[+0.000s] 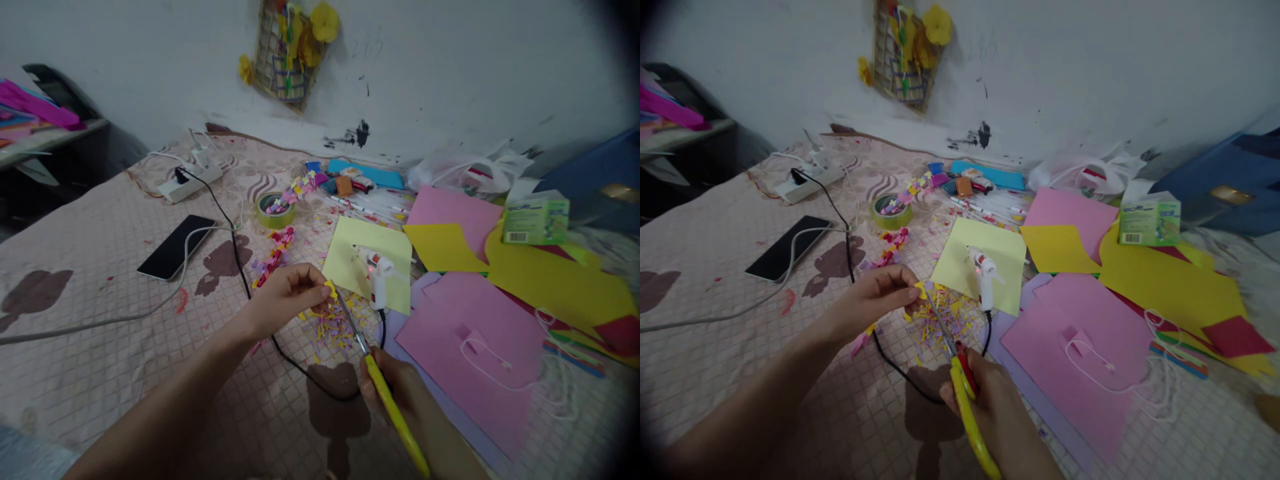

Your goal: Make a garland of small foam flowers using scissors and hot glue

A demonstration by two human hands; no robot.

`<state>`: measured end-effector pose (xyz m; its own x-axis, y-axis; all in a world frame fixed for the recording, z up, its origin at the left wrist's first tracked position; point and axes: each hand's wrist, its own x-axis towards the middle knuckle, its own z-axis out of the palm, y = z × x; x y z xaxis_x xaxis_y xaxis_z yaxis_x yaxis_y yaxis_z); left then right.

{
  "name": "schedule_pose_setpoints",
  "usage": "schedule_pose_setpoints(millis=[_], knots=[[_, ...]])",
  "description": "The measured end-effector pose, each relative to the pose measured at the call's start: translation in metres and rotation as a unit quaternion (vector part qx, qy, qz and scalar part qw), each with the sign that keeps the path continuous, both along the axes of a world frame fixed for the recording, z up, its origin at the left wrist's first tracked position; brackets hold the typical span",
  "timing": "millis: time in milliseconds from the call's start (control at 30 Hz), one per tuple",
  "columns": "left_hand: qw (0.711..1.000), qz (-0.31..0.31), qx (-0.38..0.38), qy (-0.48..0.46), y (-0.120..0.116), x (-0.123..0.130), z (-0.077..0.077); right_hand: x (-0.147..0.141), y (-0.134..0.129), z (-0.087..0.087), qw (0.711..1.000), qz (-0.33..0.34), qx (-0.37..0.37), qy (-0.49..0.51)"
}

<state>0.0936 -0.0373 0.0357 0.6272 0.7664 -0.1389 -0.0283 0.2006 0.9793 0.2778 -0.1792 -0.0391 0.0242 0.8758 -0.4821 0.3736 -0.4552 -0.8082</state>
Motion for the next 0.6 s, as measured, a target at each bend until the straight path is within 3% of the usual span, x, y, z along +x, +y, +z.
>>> schedule_pose_setpoints(millis=[300,600], knots=[[1.000,0.003,0.000,0.007,0.002,0.000,0.002,-0.001,-0.001,0.003,1.000,-0.004,0.001,-0.013],[1.000,0.014,0.004,0.009,0.002,-0.001,0.002,-0.007,-0.006,0.034,0.995,0.007,0.084,-0.044]])
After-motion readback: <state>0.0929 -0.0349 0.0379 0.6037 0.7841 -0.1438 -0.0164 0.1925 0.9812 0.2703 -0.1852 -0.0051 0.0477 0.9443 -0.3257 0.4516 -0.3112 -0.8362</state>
